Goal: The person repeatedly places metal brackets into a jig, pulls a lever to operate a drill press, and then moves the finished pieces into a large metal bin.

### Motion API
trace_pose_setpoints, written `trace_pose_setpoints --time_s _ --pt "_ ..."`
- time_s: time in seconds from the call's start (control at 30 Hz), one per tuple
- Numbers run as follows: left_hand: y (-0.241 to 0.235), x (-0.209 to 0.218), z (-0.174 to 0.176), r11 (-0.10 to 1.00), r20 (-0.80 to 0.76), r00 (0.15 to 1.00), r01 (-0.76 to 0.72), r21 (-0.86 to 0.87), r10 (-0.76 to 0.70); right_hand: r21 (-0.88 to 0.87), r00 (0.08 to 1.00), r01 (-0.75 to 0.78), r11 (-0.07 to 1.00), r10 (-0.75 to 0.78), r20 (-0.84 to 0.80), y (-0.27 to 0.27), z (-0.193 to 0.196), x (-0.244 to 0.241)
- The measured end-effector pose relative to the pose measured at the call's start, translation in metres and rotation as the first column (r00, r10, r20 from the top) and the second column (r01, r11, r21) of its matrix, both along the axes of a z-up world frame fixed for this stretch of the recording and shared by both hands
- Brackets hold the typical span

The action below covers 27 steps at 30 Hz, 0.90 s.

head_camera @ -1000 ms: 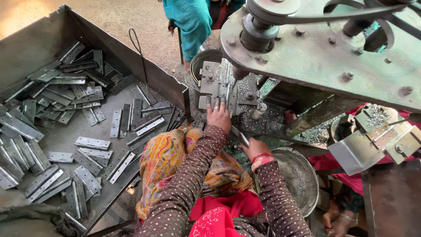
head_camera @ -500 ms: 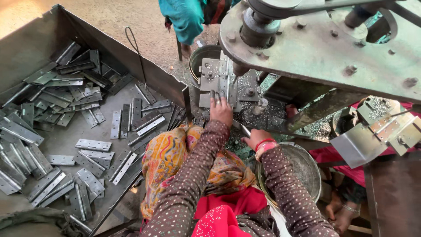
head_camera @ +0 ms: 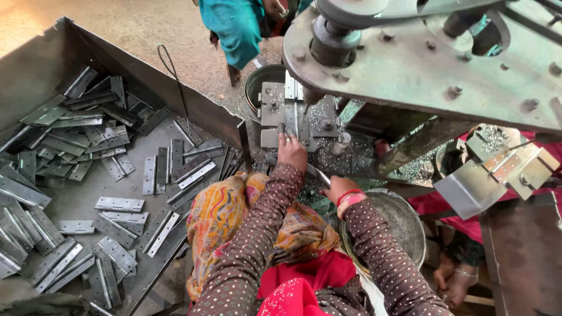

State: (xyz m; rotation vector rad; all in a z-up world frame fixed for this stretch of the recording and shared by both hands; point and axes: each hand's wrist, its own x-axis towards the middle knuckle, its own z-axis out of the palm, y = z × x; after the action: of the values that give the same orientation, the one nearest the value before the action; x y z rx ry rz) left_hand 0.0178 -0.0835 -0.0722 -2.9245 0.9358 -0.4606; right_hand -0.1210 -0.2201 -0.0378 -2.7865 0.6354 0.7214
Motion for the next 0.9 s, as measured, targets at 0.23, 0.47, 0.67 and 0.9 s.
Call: trace_pose_setpoints --time_s 0.23,0.47,0.67,0.9 --pt "-0.001 0.005 -0.005 0.993 -0.040 0.999 -0.023 -0.115 0.019 0.062 0.998 -0.020 0.998 0.017 0.052 0.002 -0.017 -0.022" --pt "0.018 -0.003 0.021 0.993 -0.125 0.992 -0.014 -0.115 -0.001 0.100 0.952 0.072 0.992 -0.099 0.290 0.017 -0.089 -0.082" --pt "0.005 0.021 0.052 1.000 -0.394 0.919 -0.007 0.029 0.018 0.108 0.999 0.041 0.993 -0.039 -0.020 -0.016 -0.044 -0.010" --pt "-0.002 0.036 0.045 0.998 -0.386 0.922 -0.050 -0.036 0.032 0.120 0.947 0.022 0.993 -0.059 0.315 0.008 -0.069 -0.065"
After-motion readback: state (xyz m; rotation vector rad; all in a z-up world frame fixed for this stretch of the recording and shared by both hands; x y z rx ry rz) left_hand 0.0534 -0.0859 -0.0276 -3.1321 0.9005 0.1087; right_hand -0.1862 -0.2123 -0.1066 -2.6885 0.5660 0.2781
